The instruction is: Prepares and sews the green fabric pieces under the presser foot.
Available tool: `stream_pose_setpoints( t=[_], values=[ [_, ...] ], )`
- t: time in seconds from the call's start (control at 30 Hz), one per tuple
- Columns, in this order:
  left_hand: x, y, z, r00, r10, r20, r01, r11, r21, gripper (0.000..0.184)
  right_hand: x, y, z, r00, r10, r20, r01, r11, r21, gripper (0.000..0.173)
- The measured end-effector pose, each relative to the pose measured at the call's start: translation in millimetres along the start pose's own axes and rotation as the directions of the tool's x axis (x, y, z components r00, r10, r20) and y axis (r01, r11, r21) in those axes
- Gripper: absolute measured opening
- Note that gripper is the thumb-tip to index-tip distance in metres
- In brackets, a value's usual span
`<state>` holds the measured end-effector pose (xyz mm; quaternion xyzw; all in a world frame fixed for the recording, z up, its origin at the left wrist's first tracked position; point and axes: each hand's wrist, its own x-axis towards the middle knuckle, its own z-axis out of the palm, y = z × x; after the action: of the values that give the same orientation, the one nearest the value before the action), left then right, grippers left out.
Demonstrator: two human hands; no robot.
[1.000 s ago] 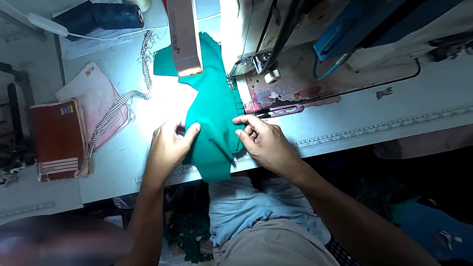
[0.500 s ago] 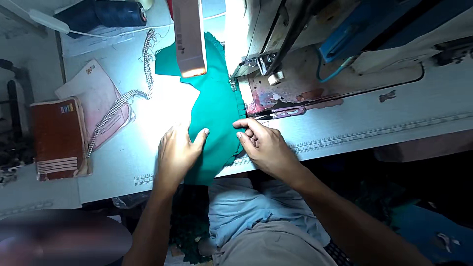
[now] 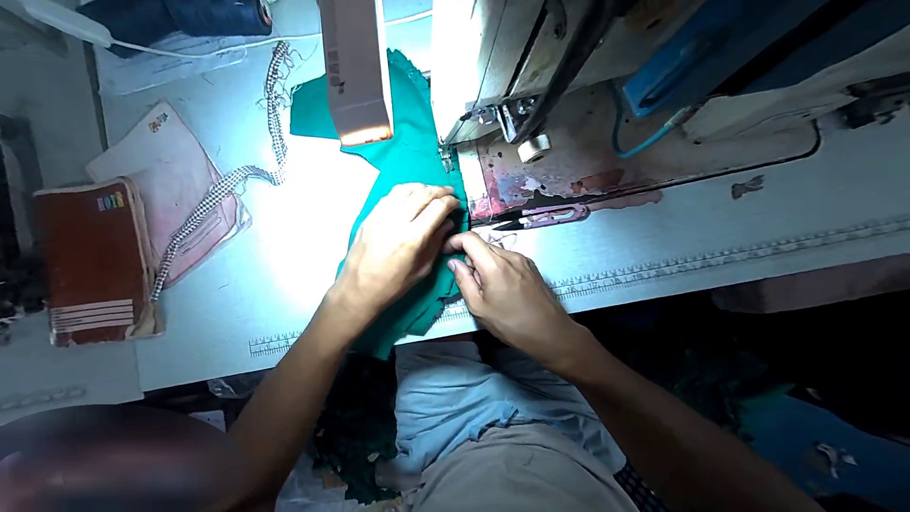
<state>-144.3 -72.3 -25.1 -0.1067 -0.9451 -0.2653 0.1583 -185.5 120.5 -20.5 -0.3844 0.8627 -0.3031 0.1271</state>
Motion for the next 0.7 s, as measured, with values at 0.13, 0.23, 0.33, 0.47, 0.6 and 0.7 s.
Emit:
stream_pose_setpoints(
  t=[0.13, 0.23, 0.33, 0.47, 0.6, 0.7],
  values=[
    [-7.8, -16.2, 19.2, 1.000, 0.012, -0.002, -0.012, 0.999, -0.052, 0.024, 2.9, 8.9, -16.2, 0.989, 0.143, -0.044, -0.140, 0.988, 0.072, 0.030],
    [-11.4, -15.7, 20.3, 1.000, 0.013, -0.012, -0.014, 0.999, -0.051, 0.024, 15.6, 11.5, -25.2, 0.972, 0.186, -0.142, -0.191, 0.981, -0.022, 0.032],
    [-11.3, -14.8, 19.3, 1.000, 0.003, -0.009, -0.003, 0.999, -0.050, 0.024, 30.7, 10.8, -21.1, 0.979, 0.164, -0.121, -0.179, 0.977, -0.117, 0.031],
    [-10.8, -18.7, 21.8, 0.999, 0.037, -0.014, -0.037, 0.999, -0.035, 0.027, 37.3, 13.0, -18.0, 0.985, 0.143, -0.100, -0.158, 0.976, -0.153, 0.021],
    [-11.6, -18.9, 19.0, 0.998, 0.050, 0.044, -0.049, 0.998, -0.028, 0.029, 35.8, 18.9, -17.3, 0.981, 0.135, -0.137, -0.159, 0.971, -0.181, 0.020],
    [-12.3, -23.0, 16.9, 0.995, 0.083, 0.050, -0.081, 0.996, -0.038, 0.033, 34.2, 19.7, -13.7, 0.977, -0.011, -0.215, -0.058, 0.948, -0.314, 0.019]
  ],
)
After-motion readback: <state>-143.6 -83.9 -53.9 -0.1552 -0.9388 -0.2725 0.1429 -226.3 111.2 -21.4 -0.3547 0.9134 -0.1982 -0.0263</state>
